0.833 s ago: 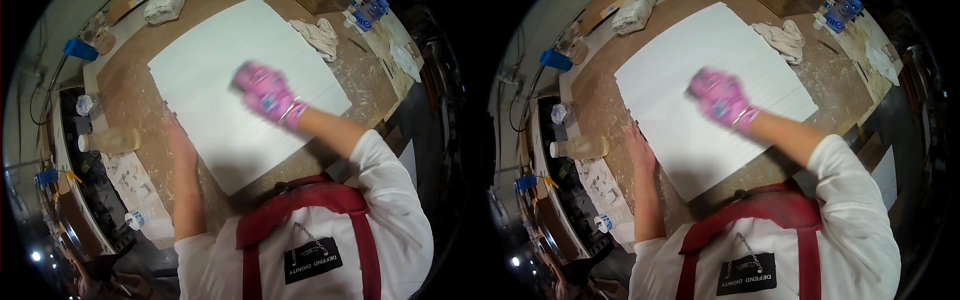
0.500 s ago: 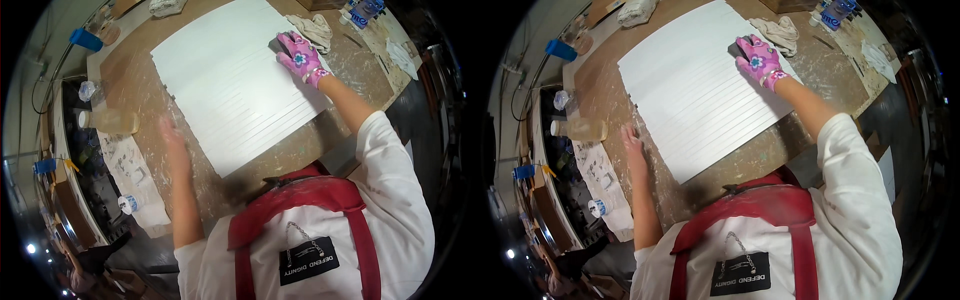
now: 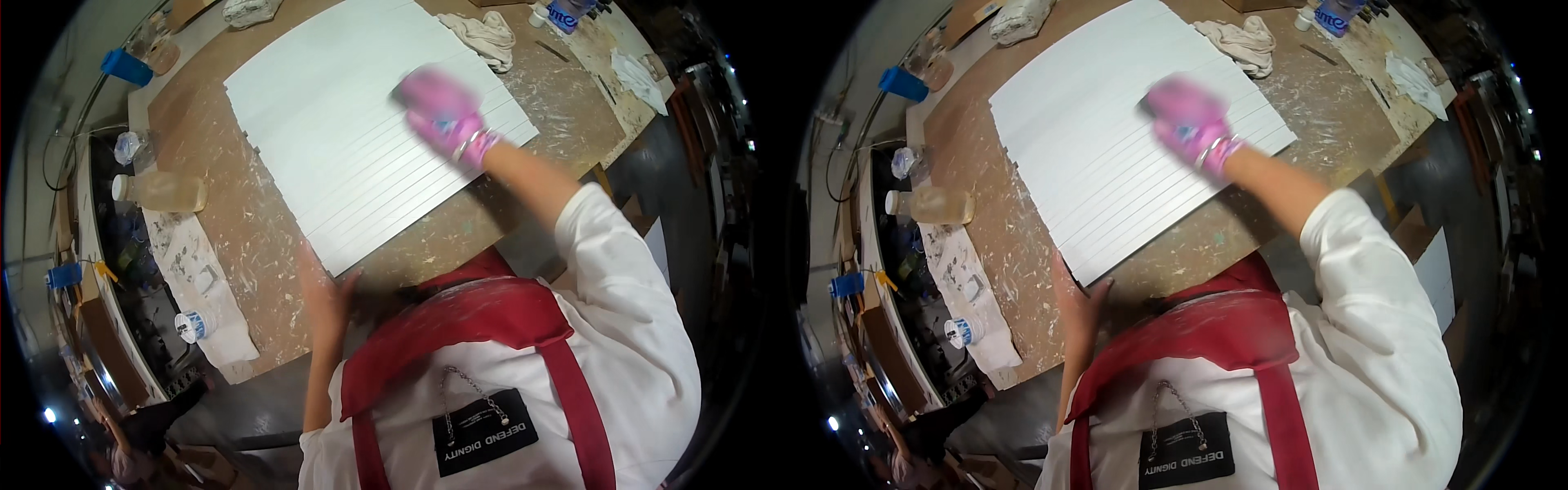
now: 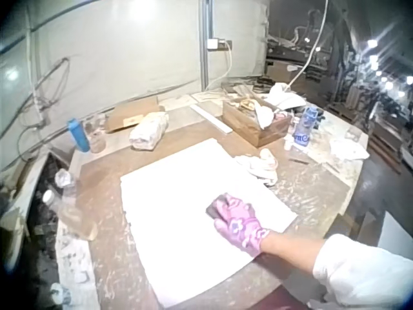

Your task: The person wipes white grooved wood moldings with a cloth and stacks them on a workbench.

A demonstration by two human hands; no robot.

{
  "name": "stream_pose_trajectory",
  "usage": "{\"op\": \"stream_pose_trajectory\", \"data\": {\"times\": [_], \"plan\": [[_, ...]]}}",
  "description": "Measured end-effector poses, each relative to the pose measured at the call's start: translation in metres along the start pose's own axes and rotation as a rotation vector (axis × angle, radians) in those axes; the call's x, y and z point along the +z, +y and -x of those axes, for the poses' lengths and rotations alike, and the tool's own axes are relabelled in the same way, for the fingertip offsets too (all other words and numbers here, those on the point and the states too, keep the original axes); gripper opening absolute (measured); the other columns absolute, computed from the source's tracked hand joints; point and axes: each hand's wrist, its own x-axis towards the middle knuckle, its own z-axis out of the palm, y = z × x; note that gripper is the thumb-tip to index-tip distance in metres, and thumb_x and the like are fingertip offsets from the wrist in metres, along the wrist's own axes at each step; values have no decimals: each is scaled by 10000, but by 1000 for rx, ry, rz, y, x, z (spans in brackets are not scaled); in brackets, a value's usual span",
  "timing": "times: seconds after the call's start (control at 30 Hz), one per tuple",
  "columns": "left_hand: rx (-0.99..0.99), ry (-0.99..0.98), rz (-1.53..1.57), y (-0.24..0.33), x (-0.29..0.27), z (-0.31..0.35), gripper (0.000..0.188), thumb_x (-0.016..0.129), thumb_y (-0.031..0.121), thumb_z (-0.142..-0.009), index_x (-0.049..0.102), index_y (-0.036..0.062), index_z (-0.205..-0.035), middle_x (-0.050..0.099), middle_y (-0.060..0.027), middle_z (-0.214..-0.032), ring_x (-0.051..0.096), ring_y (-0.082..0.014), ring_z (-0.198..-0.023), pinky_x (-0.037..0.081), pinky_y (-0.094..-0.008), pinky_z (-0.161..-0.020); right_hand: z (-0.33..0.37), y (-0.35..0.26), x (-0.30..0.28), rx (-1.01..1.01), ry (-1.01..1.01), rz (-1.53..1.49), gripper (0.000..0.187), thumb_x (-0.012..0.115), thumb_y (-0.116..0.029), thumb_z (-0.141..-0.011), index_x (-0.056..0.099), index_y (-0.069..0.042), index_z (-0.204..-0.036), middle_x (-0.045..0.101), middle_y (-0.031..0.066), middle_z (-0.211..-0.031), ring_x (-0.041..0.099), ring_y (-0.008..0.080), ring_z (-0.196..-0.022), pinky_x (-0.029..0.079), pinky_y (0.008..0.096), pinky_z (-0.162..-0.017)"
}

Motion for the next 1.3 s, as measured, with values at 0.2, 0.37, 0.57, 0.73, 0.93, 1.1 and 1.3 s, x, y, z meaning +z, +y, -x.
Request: {"op": "stream_pose_trajectory", "data": {"times": [0.2, 0.37, 0.57, 0.73, 0.93, 1.1, 1.3], "plan": [[3, 110, -45, -26, 8, 6, 986, 844, 130, -646, 296, -57, -1444, 378, -273, -1452, 391, -435, -1316, 318, -465, -1095, 55, -97, 24, -517, -301, -152, 428, 605, -292, -772, 589, -198, -1189, 584, 129, -1225, 625, 271, -987, 539, 442, -790], [44, 143, -115, -20, 19, 1, 1011, 858, 162, -626, 304, -51, -1445, 398, -269, -1443, 419, -423, -1305, 345, -474, -1060, 25, 28, -17, -85, 212, 317, 392, 532, -231, -792, 590, -146, -1171, 584, 127, -1163, 636, 274, -946, 575, 409, -771], [38, 130, -69, -31, 18, 5, 984, 841, 174, -653, 303, -61, -1442, 393, -278, -1445, 417, -422, -1308, 338, -475, -1059, 73, -67, 3, -508, -219, -208, 345, 584, -303, -770, 596, -141, -1074, 571, 132, -1035, 630, 268, -838, 546, 388, -709], [90, 141, -53, -27, 20, 4, 966, 817, 193, -691, 281, -76, -1448, 377, -289, -1452, 399, -426, -1320, 313, -477, -1070, 73, 57, -33, -244, -41, 155, 332, 540, -351, -803, 597, -151, -1062, 548, 125, -1073, 629, 277, -870, 544, 389, -712], [53, 110, -39, -30, 16, 4, 941, 773, 238, -748, 248, -76, -1464, 342, -291, -1476, 365, -421, -1344, 262, -471, -1085, 88, -40, -10, -623, -125, -102, 421, 570, -387, -815, 593, -190, -1187, 502, 140, -1257, 575, 314, -1046, 524, 430, -832], [79, 104, -83, -36, 17, 6, 932, 756, 255, -765, 240, -71, -1469, 338, -286, -1480, 365, -420, -1342, 251, -471, -1087, 83, 36, -39, -486, -76, 54, 391, 588, -354, -800, 618, -141, -1127, 538, 177, -1174, 598, 343, -987, 541, 444, -825], [104, 112, -3, -37, 25, 4, 904, 746, 141, -756, 233, -50, -1475, 338, -291, -1473, 372, -449, -1319, 276, -470, -1088, 82, -91, -1, -680, 47, -219, 312, 634, -276, -804, 612, -151, -1089, 603, 139, -1027, 617, 255, -843, 547, 364, -736]]}}
